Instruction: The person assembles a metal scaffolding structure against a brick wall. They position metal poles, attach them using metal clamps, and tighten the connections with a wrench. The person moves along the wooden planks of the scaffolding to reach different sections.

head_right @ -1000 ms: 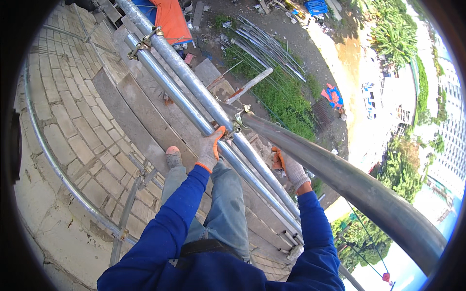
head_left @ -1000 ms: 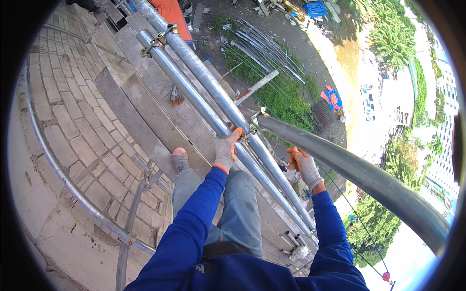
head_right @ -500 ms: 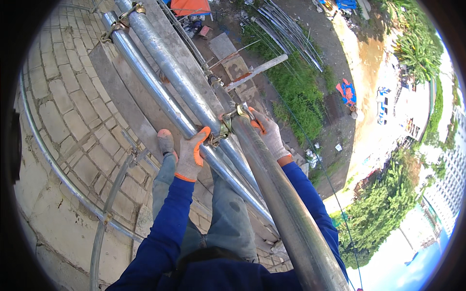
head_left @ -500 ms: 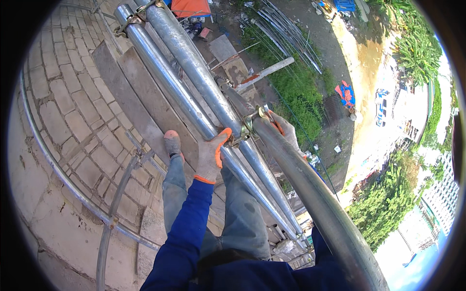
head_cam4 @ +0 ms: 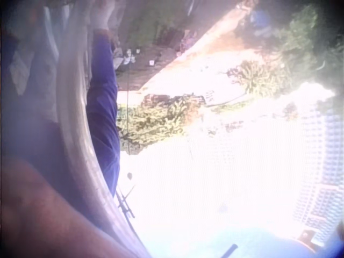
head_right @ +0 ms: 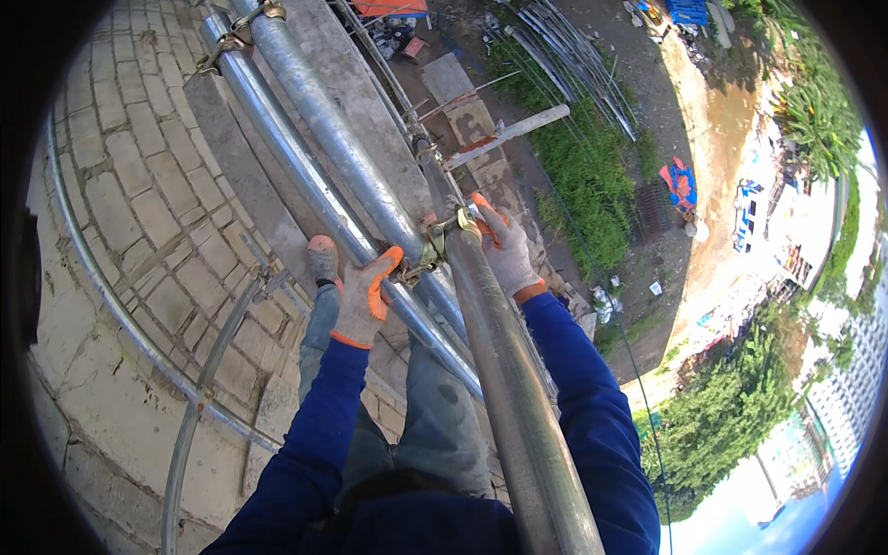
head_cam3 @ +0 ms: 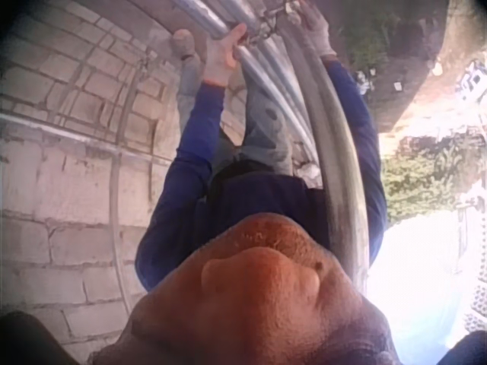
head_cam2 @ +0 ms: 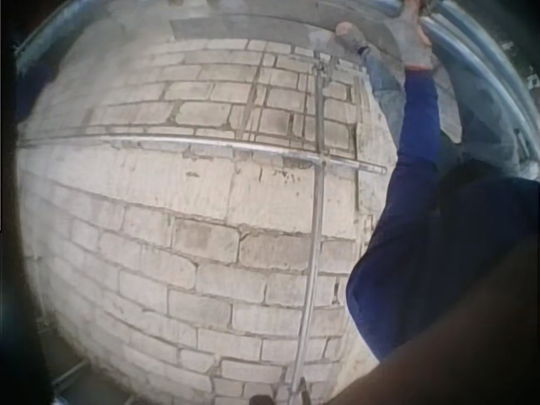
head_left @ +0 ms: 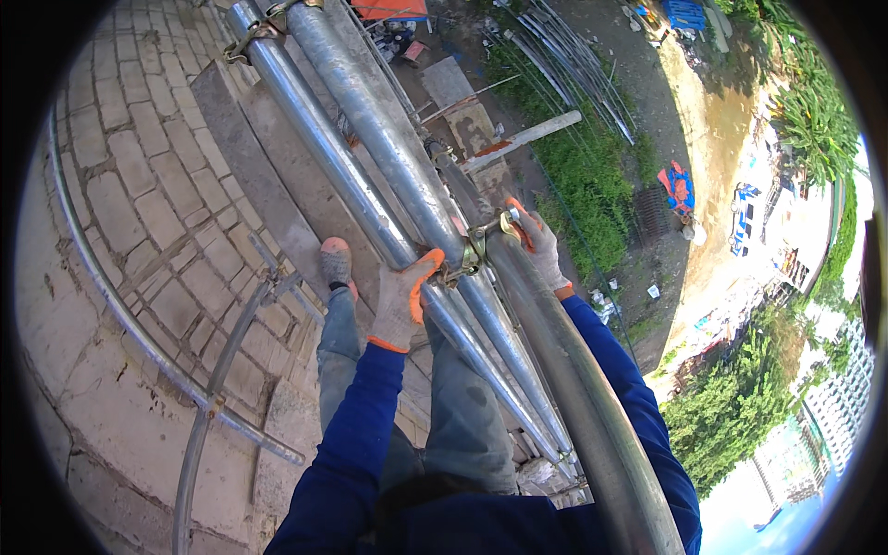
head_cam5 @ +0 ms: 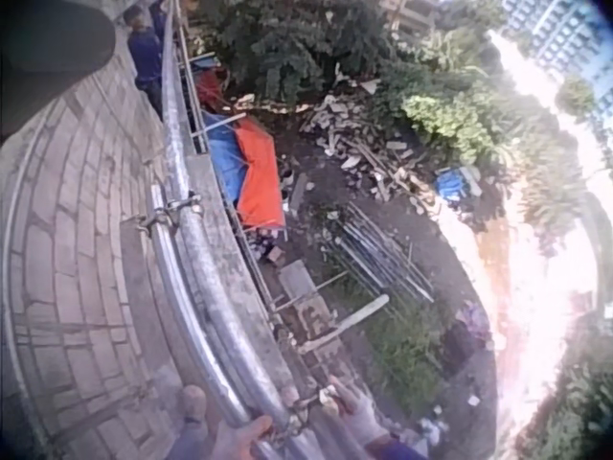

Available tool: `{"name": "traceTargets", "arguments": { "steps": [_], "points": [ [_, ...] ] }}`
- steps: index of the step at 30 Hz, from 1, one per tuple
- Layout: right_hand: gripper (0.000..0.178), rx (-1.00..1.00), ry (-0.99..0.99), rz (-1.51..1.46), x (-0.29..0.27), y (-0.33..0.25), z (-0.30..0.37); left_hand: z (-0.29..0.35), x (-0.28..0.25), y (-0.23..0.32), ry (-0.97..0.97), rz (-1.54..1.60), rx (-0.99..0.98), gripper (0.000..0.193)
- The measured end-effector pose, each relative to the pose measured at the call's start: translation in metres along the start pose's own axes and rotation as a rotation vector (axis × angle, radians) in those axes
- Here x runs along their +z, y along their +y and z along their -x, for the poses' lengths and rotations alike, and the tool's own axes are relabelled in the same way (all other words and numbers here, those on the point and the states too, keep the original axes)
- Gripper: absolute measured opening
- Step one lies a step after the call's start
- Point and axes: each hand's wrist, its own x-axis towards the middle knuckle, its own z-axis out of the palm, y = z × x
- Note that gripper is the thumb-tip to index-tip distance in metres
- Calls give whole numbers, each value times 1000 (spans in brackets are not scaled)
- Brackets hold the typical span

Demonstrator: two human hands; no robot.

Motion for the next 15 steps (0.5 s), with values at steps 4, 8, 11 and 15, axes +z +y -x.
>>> {"name": "traceTargets", "arguments": {
  "steps": [4, 8, 11, 15],
  "points": [
    [31, 108, 149, -263, -1, -12, 1, 17, 0, 18, -240, 56, 65, 58],
    [24, 734, 94, -919, -21, -52, -23, -33, -38, -55, -289, 275, 108, 47],
    [24, 666, -74, -700, -28, -80, -39, -14, -22, -15, -410, 479, 30, 52],
    [39, 810, -395, -488, -53, -101, -74, -18, -15, -7, -517, 689, -99, 58]
  ]
}}
